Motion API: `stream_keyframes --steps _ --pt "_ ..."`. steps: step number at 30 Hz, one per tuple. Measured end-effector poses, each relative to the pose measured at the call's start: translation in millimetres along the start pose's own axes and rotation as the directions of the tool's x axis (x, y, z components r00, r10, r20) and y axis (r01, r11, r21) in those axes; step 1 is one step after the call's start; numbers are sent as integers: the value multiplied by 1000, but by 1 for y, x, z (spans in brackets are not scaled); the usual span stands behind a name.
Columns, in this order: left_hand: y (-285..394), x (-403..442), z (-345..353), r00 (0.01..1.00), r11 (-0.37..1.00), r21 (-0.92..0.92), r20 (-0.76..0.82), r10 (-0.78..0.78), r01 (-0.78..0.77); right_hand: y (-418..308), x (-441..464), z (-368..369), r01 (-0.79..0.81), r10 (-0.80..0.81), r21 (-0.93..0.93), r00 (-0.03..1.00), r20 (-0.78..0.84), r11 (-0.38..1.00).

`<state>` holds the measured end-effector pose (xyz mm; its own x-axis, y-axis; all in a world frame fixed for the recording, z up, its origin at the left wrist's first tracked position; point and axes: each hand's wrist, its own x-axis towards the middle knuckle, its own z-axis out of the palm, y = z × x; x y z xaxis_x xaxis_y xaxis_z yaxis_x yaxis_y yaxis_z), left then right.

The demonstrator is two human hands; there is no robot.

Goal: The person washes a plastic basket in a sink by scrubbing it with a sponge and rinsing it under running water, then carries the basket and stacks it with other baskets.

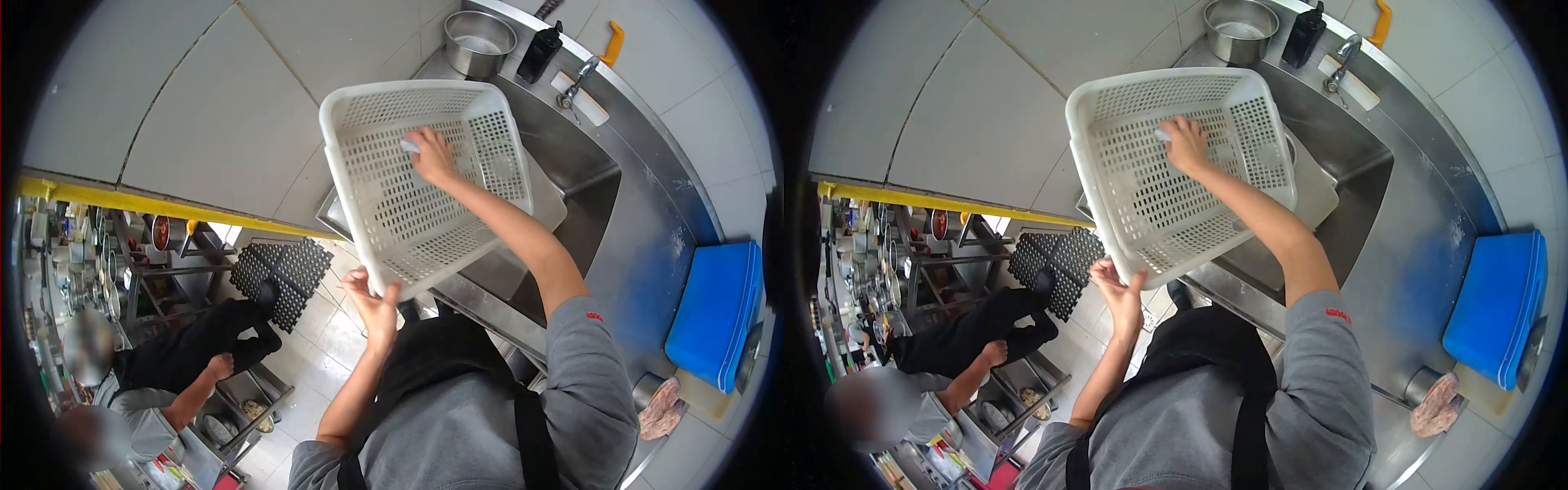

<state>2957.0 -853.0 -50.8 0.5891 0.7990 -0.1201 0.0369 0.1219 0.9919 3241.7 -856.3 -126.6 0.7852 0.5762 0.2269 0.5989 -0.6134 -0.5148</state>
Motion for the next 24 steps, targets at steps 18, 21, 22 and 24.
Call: stream_keyframes --steps 18,21,22,24 --pt "-22 103 -2 959 954 -298 -280 -49 -38 -86 -73 39 666 -661 113 679 318 738" --pt "-17 99 3 940 947 -314 -338 -42 -71 -62 -36 38 748 -756 123 631 171 652" --pt "-15 100 3 935 949 -313 -347 -68 -47 -43 -5 46 634 -647 129 750 136 762" --pt "-16 108 0 942 944 -321 -333 -43 -70 -10 51 43 408 -408 30 913 -21 912"
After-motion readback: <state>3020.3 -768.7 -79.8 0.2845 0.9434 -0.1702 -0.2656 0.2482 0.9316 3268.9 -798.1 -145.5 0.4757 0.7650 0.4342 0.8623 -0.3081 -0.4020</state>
